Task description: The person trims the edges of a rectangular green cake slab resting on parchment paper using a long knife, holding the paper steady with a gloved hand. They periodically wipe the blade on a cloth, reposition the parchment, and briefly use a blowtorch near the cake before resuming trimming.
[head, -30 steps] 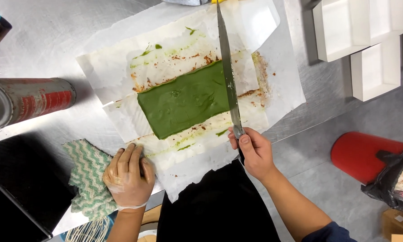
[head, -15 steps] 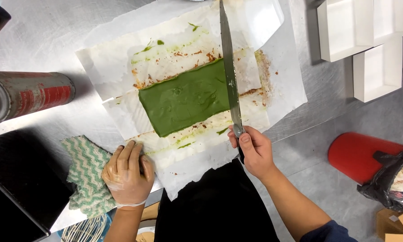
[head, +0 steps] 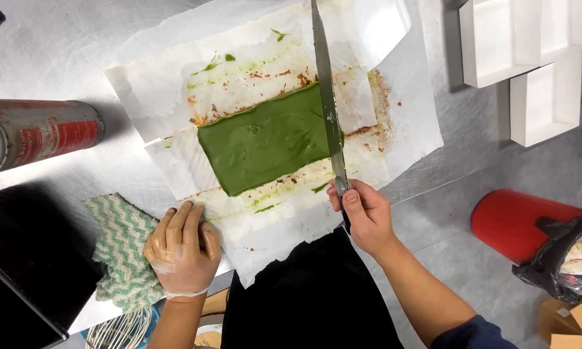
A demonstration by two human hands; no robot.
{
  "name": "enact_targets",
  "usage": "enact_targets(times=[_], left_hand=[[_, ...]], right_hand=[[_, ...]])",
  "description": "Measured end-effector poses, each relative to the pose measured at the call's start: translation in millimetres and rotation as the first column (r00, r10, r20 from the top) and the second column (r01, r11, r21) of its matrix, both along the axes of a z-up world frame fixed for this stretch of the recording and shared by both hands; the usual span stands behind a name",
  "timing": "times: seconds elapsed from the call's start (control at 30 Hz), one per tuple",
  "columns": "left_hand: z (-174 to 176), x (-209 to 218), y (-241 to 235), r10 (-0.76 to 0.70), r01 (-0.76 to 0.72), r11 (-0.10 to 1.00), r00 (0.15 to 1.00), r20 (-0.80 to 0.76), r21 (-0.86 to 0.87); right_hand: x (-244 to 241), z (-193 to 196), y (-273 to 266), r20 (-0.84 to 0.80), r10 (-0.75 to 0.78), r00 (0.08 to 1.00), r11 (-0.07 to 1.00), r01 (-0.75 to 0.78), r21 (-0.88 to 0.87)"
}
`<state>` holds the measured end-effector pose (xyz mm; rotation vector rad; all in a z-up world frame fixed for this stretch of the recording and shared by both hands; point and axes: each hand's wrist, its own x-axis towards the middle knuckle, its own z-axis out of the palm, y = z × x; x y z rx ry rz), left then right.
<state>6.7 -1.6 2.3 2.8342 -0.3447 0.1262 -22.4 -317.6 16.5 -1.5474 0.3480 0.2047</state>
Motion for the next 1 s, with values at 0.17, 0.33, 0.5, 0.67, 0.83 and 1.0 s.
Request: enact_targets(times=[0.17,0.33,0.5,0.67,0.83,1.0], left_hand=[[0.1,0.0,-0.9,0.001,-0.001,1.0,1.0,0.001,0.015],[-0.5,-0.7,-1.0,0.008,-0.008,1.0,1.0,0.005,0.027],[-0.1,-0.8,-0.9,0.004,-0.004,0.999,1.0,0.001,0.035],[1.2,-0.1,-0.9,0.008,-0.009,1.0,1.0,0.015,0.021],[1.0,-0.4,-0.9,0.01,-0.01,1.0,1.0,0.014,0.017],[-1.0,-0.5,0.2,0.005,-0.005,1.0,1.0,0.022,0.021]], right_hand=[[0.9,0.5,0.0,-0.006,0.005,1.0,1.0,-0.006,-0.007],[3.2,2.3,1.5,-0.017,0.009,1.0,0.999,-0.01,-0.032],[1.2,3.3,1.0,-0.01,0.003,1.0,0.999,-0.003,-0.048],[-4.4,12.3,6.3,0.044,0.01,0.999,0.998,-0.008,-0.058],[-5.1,11.6,13.9,0.059,0.029,0.998,1.0,-0.029,-0.009],[-3.6,7.2,18.0,0.01,0.057,0.998,0.998,-0.057,-0.04]])
